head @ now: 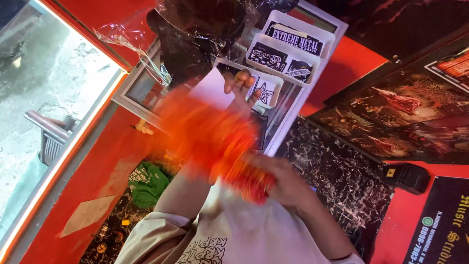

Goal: Dusting stickers and merchandise on a display counter using a hand duster

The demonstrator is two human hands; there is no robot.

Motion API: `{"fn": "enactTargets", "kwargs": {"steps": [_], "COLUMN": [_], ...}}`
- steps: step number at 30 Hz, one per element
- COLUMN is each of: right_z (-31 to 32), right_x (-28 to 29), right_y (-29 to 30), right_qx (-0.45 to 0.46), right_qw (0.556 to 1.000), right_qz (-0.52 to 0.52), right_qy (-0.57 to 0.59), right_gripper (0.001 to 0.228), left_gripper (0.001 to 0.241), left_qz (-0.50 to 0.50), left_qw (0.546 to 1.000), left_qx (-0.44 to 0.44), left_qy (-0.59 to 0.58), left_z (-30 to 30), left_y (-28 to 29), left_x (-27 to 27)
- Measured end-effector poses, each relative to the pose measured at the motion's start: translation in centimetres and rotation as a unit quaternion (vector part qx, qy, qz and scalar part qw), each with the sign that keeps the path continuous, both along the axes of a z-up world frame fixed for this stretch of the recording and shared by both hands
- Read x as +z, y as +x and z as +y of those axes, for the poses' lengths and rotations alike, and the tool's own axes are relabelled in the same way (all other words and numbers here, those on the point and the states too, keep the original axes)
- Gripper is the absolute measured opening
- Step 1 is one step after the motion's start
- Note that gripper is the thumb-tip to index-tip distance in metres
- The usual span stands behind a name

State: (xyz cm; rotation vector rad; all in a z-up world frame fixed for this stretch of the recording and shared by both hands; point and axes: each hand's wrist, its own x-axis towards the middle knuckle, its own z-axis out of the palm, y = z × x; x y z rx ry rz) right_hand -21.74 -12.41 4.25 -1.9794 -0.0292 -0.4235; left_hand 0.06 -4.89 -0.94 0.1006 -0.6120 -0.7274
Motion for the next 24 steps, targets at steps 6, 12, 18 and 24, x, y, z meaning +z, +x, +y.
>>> {"fn": "enactTargets", "kwargs": {"steps": [6, 12, 18, 24], "right_z": [-1.4, -2.4, -0.5, -2.4], "right_x": [-3.4, -3.5, -1.8, -3.9], "right_y": [-1.2, -0.8, -0.8, -0.2], "right_qx": [-0.144, 0.043, 0.131, -0.15], "right_qw": [0.976, 0.995, 0.99, 0.922], "right_qz": [-0.047, -0.037, -0.017, 0.038], "right_qy": [0.155, 0.087, 0.051, 0.354], "right_gripper": [0.075, 0.079, 0.047, 0.071], "left_gripper": [0.025, 0.042, 0.075, 0.037], "left_qz": [0.045, 0.01, 0.004, -0.15], "left_qw": [0.996, 0.996, 0.999, 0.766], "left_qx": [0.039, 0.073, 0.033, 0.437], "left_qy": [0.06, 0.044, -0.032, 0.447], "left_z": [2.5, 2.4, 0.2, 3.6], "left_y": [-1.9, -1.8, 3.5, 2.5], "left_x": [2.7, 4.7, -4.4, 0.0]}}
